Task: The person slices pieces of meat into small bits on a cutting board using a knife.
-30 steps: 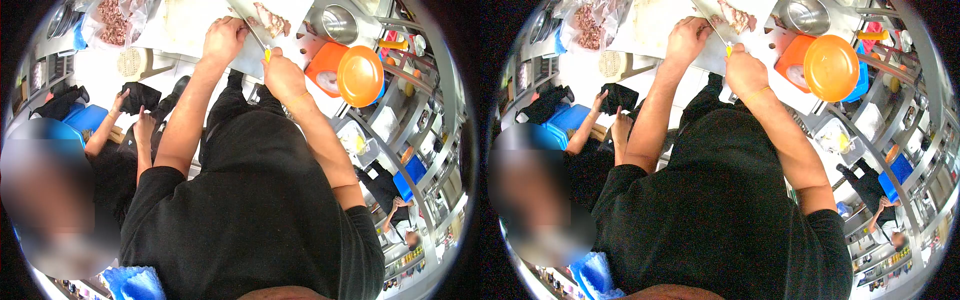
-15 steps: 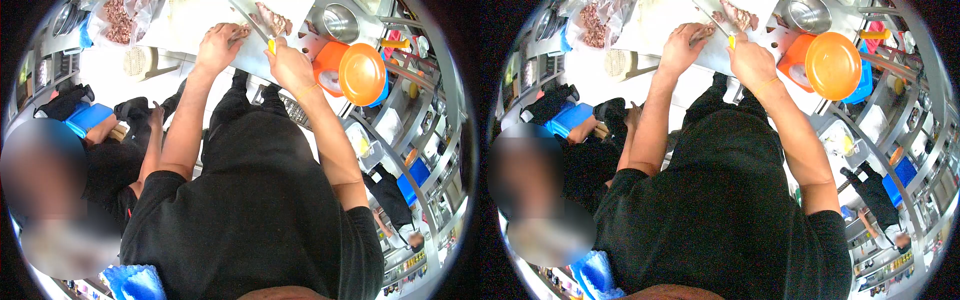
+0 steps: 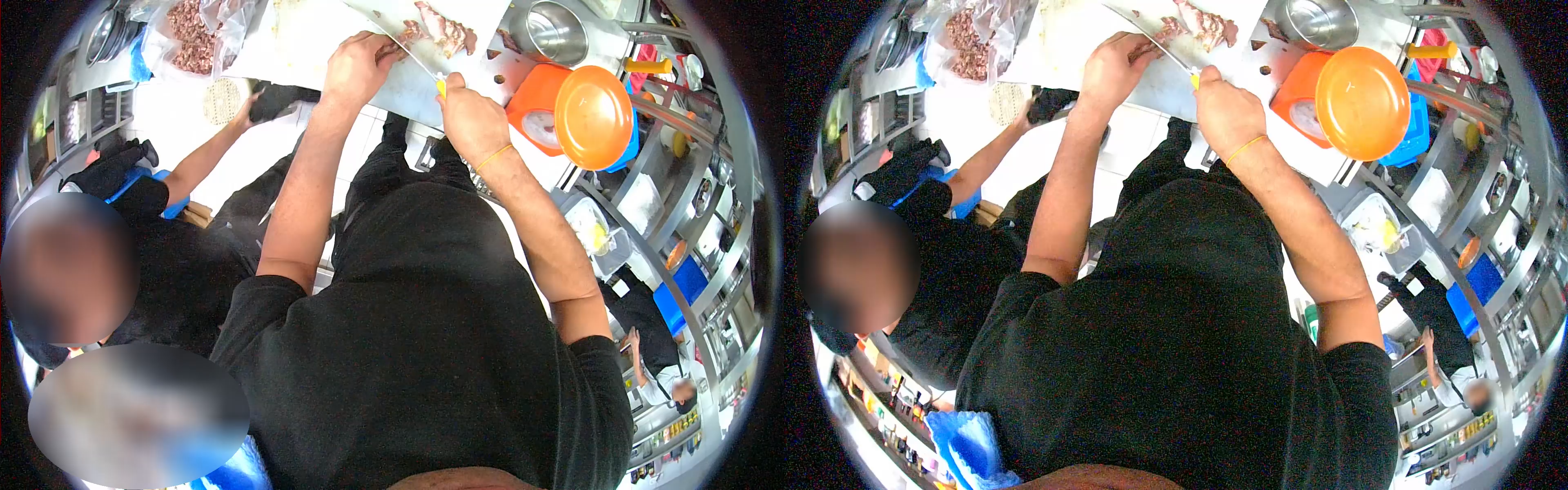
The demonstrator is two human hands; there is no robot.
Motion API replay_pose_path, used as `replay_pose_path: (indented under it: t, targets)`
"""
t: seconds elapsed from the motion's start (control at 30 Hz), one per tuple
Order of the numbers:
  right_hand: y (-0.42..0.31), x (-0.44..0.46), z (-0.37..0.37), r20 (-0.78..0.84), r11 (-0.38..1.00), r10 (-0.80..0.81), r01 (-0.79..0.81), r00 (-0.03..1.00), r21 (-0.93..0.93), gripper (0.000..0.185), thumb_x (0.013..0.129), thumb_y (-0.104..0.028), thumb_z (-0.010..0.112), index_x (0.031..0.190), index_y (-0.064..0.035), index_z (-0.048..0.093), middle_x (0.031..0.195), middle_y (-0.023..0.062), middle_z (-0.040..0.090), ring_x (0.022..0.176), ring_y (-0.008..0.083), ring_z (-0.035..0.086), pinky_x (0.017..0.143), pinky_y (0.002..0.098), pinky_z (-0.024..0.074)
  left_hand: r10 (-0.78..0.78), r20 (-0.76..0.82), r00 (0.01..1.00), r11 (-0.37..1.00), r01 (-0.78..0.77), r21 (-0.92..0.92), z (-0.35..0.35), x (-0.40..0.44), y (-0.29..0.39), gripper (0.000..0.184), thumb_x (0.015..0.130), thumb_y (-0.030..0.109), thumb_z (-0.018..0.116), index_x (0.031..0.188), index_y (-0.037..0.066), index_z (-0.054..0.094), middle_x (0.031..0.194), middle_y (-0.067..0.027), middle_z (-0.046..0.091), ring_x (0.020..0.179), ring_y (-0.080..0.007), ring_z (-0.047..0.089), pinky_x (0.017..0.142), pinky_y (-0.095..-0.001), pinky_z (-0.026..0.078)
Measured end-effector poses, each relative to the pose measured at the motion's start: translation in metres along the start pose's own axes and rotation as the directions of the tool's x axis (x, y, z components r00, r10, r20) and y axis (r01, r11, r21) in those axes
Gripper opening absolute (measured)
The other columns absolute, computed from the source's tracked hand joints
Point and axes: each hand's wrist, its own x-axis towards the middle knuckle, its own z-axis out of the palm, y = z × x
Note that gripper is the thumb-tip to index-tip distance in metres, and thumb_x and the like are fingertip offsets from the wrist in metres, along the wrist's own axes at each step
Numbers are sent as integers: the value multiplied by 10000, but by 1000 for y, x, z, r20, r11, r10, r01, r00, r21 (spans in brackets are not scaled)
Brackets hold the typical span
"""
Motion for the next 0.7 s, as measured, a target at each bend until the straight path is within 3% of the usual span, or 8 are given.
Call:
replay_pose_path:
  t: [0.2,0.3,0.4,0.53,0.7]
  targets:
    - [-1,47,16,-11,998,-40,41,999,41,304,1038,-240,550,1124,48,587,926,271,757,878,430,763,805,552,593,-19,41,999,999,17,41,4,3,-5,258,883,227,789,1106,100,777,1064,-123,752,1032,-357,709,920,-463,573]
    - [-4,63,11,-90,989,-137,142,987,53,312,1023,-229,551,1124,61,605,933,278,756,885,436,762,807,547,597,98,-45,994,992,-94,84,3,-1,-4,273,899,218,806,1116,56,771,1019,-133,753,925,-330,737,836,-425,589]
    - [-6,46,-14,-52,988,-149,150,988,34,315,1005,-221,567,1120,68,616,940,274,760,882,441,763,807,540,602,27,-94,995,998,-21,55,0,-12,0,284,900,212,804,1140,65,764,1050,-124,761,969,-327,733,856,-429,588]
    - [-14,9,-36,67,998,-59,60,996,-12,366,1041,-271,602,1174,69,568,892,275,745,890,439,756,796,551,595,-40,-52,998,995,45,87,-4,-18,2,269,894,208,800,1128,78,766,1054,-102,767,991,-316,728,869,-434,583]
    - [-4,-3,-5,55,1000,-10,9,998,16,343,1047,-273,597,1116,59,546,855,276,739,837,452,753,771,549,601,-38,-45,998,994,42,97,-1,-13,4,211,886,186,798,1077,99,781,1050,-89,774,980,-302,727,865,-418,583]
